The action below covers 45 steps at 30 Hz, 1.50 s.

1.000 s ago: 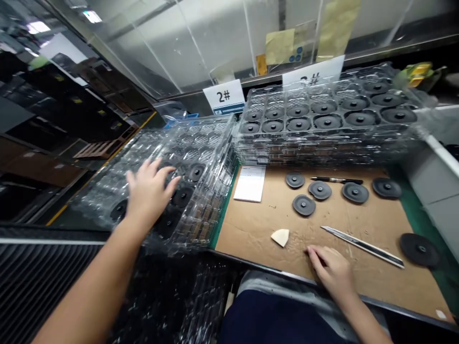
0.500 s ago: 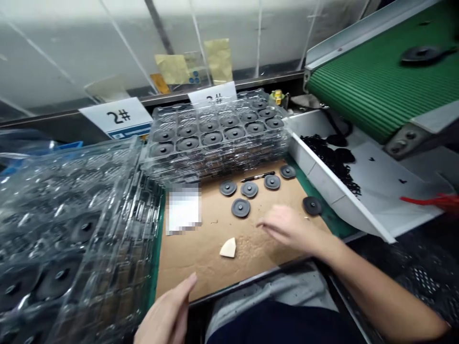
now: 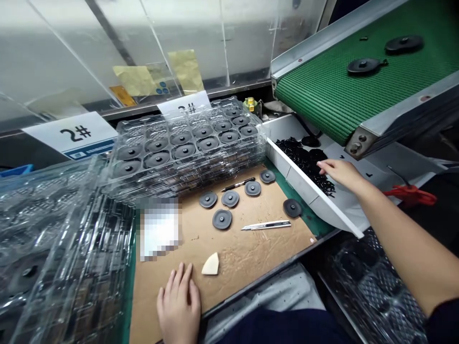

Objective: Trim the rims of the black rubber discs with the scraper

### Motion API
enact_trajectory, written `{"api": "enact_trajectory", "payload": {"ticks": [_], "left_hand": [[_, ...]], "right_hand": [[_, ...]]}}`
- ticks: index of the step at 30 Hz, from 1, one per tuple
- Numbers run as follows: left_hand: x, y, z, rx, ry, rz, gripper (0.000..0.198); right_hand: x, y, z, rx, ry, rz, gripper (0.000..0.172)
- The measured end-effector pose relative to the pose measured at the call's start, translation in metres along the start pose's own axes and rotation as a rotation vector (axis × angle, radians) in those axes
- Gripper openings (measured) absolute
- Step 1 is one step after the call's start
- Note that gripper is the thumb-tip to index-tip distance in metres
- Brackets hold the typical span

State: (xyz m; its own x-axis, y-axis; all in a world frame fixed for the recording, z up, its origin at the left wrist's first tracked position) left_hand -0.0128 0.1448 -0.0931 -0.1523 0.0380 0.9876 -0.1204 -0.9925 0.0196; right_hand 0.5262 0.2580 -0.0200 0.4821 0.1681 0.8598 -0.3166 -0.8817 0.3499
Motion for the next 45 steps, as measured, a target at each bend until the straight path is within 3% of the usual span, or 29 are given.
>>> {"api": "enact_trajectory", "payload": {"ticks": [4, 8, 12, 16, 20, 21, 22, 24, 26, 28, 30, 35, 38, 40, 43, 45], "left_hand": [[0.002, 0.0, -0.005, 0.015, 0.005, 0.036, 0.036], [0.001, 0.001, -0.005, 0.015, 0.017, 0.041, 0.036], [0.0, -0.001, -0.008, 0.027, 0.108, 0.024, 0.037], [0.006, -0.001, -0.024, 0.165, 0.504, 0.011, 0.031], [0.036, 0.009, -0.007, 0.278, 0.907, 0.076, 0.035], [0.041, 0.01, 0.006, 0.274, 1.05, 0.059, 0.032], [0.042, 0.009, 0.026, 0.235, 1.191, -0.023, 0.031], [0.044, 0.006, 0.079, 0.022, 1.539, -0.26, 0.039], [0.05, 0.011, 0.122, -0.18, 1.811, -0.474, 0.059], [0.049, 0.019, 0.134, -0.206, 1.98, -0.576, 0.071], [0.041, 0.029, 0.124, -0.102, 2.075, -0.591, 0.072], [0.036, 0.054, 0.078, 0.068, 2.228, -0.473, 0.074], [0.035, 0.068, 0.058, 0.077, 2.309, -0.421, 0.072], [0.033, 0.077, 0.046, 0.095, 2.356, -0.406, 0.069], [0.036, 0.088, 0.028, 0.095, 2.444, -0.322, 0.062], [0.041, 0.092, 0.018, 0.081, 2.501, -0.264, 0.06]], "right_hand": [[0.002, -0.05, 0.019, -0.185, -0.061, 0.028, 0.032], [-0.011, -0.064, 0.019, -0.203, -0.169, 0.074, 0.034], [-0.001, -0.045, 0.008, -0.112, -0.336, 0.135, 0.045], [0.003, 0.009, -0.023, 0.118, -0.6, 0.054, 0.049], [-0.038, 0.102, -0.071, 0.34, -0.88, -0.17, 0.046], [-0.062, 0.126, -0.088, 0.379, -1.137, -0.329, 0.046], [-0.091, 0.15, -0.106, 0.368, -1.373, -0.517, 0.049], [-0.145, 0.198, -0.145, 0.257, -1.751, -0.871, 0.053], [-0.186, 0.236, -0.182, 0.129, -1.999, -1.115, 0.053], [-0.213, 0.261, -0.212, 0.052, -2.159, -1.238, 0.051], [-0.23, 0.278, -0.238, 0.023, -2.228, -1.333, 0.053], [-0.258, 0.311, -0.277, 0.047, -2.06, -1.542, 0.058], [-0.277, 0.32, -0.28, 0.095, -1.765, -1.528, 0.054], [-0.283, 0.311, -0.273, 0.246, -1.355, -1.394, 0.053], [-0.261, 0.27, -0.269, 0.591, -0.582, -0.946, 0.056], [-0.246, 0.238, -0.27, 0.673, -0.333, -0.682, 0.045]]}}
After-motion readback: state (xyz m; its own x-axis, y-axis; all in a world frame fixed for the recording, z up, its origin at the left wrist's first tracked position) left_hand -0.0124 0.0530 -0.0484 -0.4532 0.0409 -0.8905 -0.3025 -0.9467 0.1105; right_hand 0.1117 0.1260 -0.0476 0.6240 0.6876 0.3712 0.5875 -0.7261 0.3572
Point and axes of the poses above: each hand's wrist, its own y-axis away from the middle knuckle, its own x-axis out of the back of the hand, z = x × y, the point moved 10 cm from there along -y, towards the middle knuckle, and after that the axes turned 14 degrees about -z, right-handed, at the moved point
